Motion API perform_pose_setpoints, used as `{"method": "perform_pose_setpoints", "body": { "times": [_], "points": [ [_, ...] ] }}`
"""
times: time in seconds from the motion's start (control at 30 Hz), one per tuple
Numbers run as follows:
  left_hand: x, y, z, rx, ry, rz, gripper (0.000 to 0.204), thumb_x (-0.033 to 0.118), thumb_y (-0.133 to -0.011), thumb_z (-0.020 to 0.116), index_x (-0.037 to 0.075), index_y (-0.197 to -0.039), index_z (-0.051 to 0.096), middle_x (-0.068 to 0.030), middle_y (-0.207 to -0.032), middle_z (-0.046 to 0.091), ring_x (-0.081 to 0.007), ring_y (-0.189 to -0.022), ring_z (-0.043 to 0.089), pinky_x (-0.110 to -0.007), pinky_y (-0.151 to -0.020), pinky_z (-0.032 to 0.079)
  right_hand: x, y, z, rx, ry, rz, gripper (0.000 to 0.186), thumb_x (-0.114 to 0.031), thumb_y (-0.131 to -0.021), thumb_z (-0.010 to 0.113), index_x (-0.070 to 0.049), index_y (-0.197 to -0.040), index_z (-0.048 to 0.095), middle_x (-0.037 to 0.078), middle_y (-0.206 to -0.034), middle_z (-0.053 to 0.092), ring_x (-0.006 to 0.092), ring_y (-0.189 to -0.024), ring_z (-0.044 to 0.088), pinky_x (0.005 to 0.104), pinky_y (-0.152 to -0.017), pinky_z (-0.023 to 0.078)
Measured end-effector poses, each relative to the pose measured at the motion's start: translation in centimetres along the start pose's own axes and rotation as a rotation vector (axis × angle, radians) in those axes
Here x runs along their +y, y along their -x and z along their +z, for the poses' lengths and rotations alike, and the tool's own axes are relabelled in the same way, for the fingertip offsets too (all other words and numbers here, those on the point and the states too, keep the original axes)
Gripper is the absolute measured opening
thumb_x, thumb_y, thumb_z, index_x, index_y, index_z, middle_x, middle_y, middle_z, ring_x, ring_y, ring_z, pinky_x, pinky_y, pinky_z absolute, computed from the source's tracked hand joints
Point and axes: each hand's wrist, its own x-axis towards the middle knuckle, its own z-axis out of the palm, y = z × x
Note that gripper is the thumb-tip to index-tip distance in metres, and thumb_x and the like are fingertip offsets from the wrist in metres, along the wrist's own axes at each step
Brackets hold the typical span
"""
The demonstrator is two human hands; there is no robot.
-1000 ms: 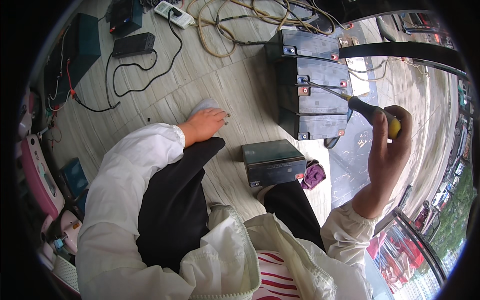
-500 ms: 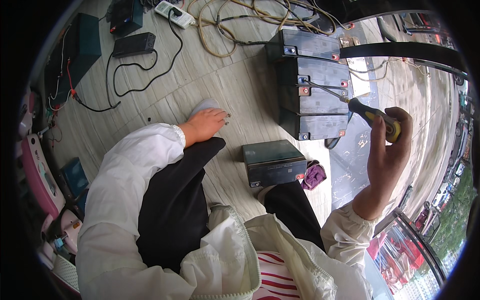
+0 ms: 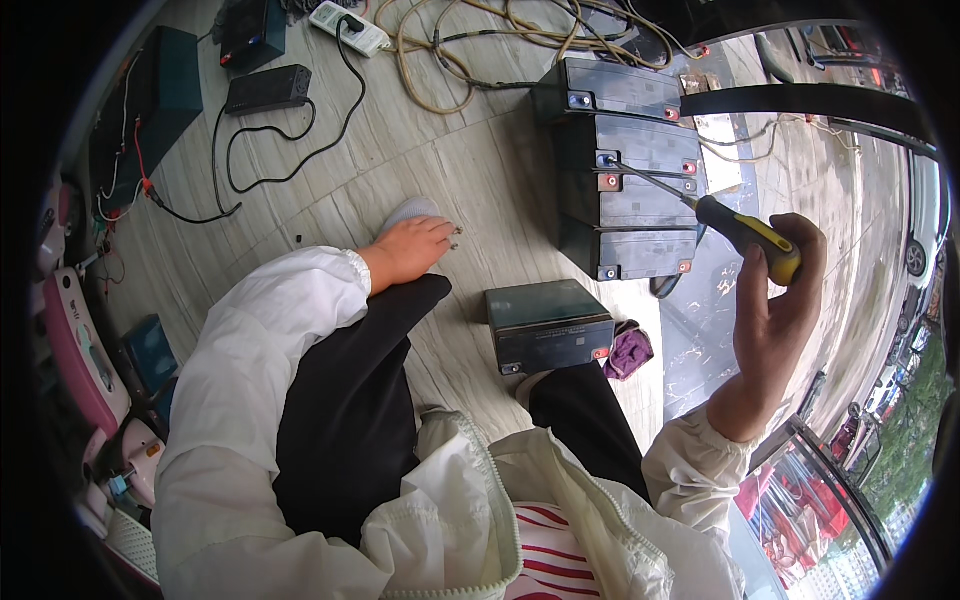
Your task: The person sits on the floor and uses a screwdriver to tighten or loosen terminals on a series of connected batteries. The person adjusts connections between the batteries and nearby wiring.
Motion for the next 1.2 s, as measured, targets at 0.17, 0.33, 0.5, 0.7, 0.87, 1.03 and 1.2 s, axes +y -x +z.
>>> {"method": "perform_pose_setpoints", "body": {
  "times": [0.17,0.33,0.5,0.7,0.87,1.03,1.2],
  "points": [
    [0.1,0.2,-0.1,-0.003,0.003,0.001,0.033,0.013,-0.088,0.048,0.005,-0.117,0.06,-0.0081,-0.143,0.043,-0.0261,-0.134,0.037,-0.038,-0.11,0.032,-0.5,0.1,-0.5,-0.096,-0.036,0.274,0.025,-0.008,-0.089,0.062,0.0,-0.111,0.052,0.01,-0.094,0.058,0.0126,-0.083,0.056,0.025,-0.075,0.045],
    [0.0,0.1,0.1,0.023,0.011,0.001,0.032,0.014,-0.089,0.047,0.005,-0.117,0.06,-0.0081,-0.143,0.043,-0.0258,-0.134,0.037,-0.038,-0.11,0.032,-0.4,0.1,-0.2,-0.047,-0.024,0.138,0.025,-0.014,-0.09,0.063,0.0,-0.109,0.053,0.009,-0.088,0.058,0.0117,-0.076,0.055,0.0243,-0.07,0.045],
    [-0.1,0.0,0.3,0.025,-0.01,0.008,0.032,0.015,-0.09,0.046,0.005,-0.117,0.06,-0.008,-0.143,0.043,-0.0258,-0.134,0.037,-0.038,-0.11,0.032,-0.3,-0.1,-0.1,-0.036,-0.019,0.147,0.025,-0.013,-0.09,0.063,0.0,-0.109,0.053,0.009,-0.088,0.058,0.0124,-0.076,0.055,0.0242,-0.07,0.045],
    [-0.1,0.1,0.4,0.032,0.001,0.002,0.032,0.015,-0.09,0.046,0.005,-0.117,0.059,-0.0079,-0.143,0.043,-0.0261,-0.134,0.037,-0.038,-0.11,0.032,0.0,0.2,-0.2,-0.038,-0.001,0.147,0.027,-0.014,-0.09,0.064,0.0,-0.11,0.052,0.01,-0.09,0.058,0.0131,-0.078,0.055,0.025,-0.072,0.045],
    [-0.1,0.1,0.6,0.033,0.028,-0.012,0.032,0.014,-0.089,0.046,0.004,-0.117,0.059,-0.0079,-0.144,0.042,-0.0263,-0.134,0.037,-0.038,-0.11,0.032,-0.2,0.0,-0.3,-0.037,-0.009,0.12,0.026,-0.012,-0.089,0.064,0.0,-0.109,0.052,0.01,-0.09,0.058,0.0138,-0.079,0.055,0.0258,-0.072,0.045],
    [0.0,0.1,0.1,0.01,0.012,-0.007,0.033,0.014,-0.089,0.047,0.004,-0.117,0.06,-0.0079,-0.144,0.042,-0.0262,-0.134,0.037,-0.038,-0.11,0.032,-0.1,0.2,-0.4,-0.056,0.012,0.241,0.029,-0.009,-0.087,0.065,0.001,-0.111,0.052,0.011,-0.096,0.056,0.0158,-0.085,0.057,0.028,-0.078,0.046],
    [-0.2,0.2,0.4,0.023,0.018,-0.015,0.033,0.014,-0.089,0.047,0.005,-0.117,0.06,-0.0081,-0.144,0.042,-0.026,-0.134,0.037,-0.037,-0.11,0.032,-0.6,0.0,-0.3,-0.034,-0.031,0.037,0.028,-0.01,-0.088,0.064,0.0,-0.11,0.052,0.011,-0.094,0.056,0.0144,-0.083,0.056,0.0268,-0.077,0.046]
  ]
}}
